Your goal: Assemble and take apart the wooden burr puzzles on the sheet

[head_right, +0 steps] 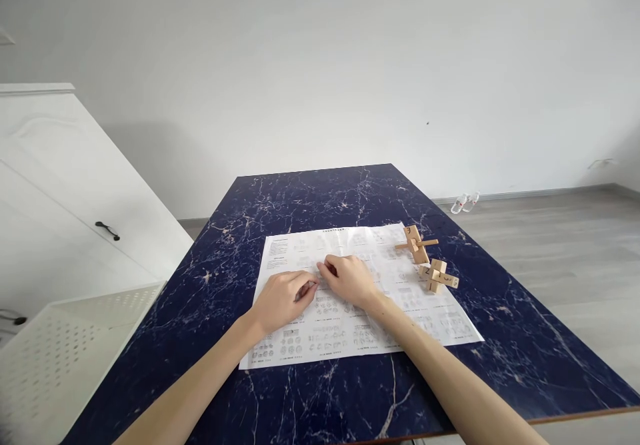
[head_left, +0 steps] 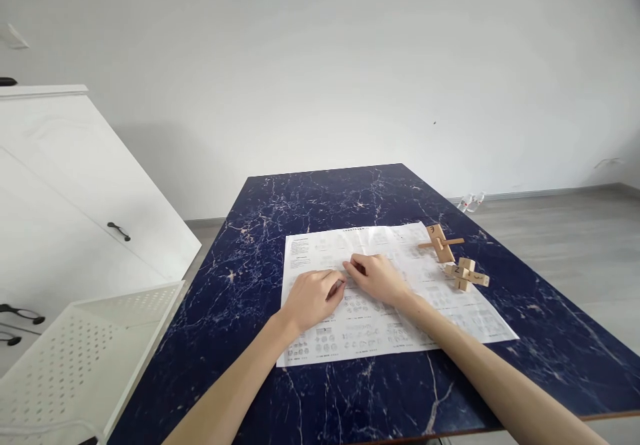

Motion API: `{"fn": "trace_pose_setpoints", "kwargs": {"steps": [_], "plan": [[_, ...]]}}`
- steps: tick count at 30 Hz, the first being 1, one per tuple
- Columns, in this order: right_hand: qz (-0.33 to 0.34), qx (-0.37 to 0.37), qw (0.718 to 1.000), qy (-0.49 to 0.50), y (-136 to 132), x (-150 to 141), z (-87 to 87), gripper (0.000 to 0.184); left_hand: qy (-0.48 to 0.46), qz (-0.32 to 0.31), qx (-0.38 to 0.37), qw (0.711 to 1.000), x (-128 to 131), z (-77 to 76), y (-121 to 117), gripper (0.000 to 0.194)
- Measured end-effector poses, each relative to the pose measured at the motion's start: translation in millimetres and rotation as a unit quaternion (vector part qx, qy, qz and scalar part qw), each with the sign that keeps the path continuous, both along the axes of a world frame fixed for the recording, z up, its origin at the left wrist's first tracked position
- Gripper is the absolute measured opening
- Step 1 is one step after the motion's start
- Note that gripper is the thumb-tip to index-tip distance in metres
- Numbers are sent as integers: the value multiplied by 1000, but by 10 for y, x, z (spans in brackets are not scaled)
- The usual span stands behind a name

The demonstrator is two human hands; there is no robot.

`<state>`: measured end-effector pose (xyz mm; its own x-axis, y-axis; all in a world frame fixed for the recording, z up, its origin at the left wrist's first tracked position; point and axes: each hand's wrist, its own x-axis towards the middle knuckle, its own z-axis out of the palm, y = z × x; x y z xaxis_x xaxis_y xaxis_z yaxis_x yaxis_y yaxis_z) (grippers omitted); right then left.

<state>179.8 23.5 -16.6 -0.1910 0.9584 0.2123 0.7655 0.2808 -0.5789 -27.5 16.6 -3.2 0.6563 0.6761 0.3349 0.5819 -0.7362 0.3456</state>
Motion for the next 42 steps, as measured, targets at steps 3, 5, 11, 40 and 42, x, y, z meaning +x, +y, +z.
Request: {"fn": "trace_pose_setpoints", "kwargs": {"steps": [3, 5, 11, 40, 42], "plan": [[3, 1, 1000, 0, -22, 1, -12, 42, 9, -2, -1, 1000, 1, -17, 5, 15], [7, 0, 1000, 1, -35, -2, -10, 42, 14, -5, -1, 1000, 3, -17, 7, 14], [7, 5, 1000, 4, -65, -17, 2, 40, 28, -9, -3, 1000, 17, 7, -5, 13], [22, 12, 1000, 5, -79, 1, -24, 39, 31, -16, -13, 999, 43, 5, -23, 12], [21, 14, 1000, 6, -77, 2, -27, 39, 31, -16, -10, 999, 42, 5, -19, 11]]}}
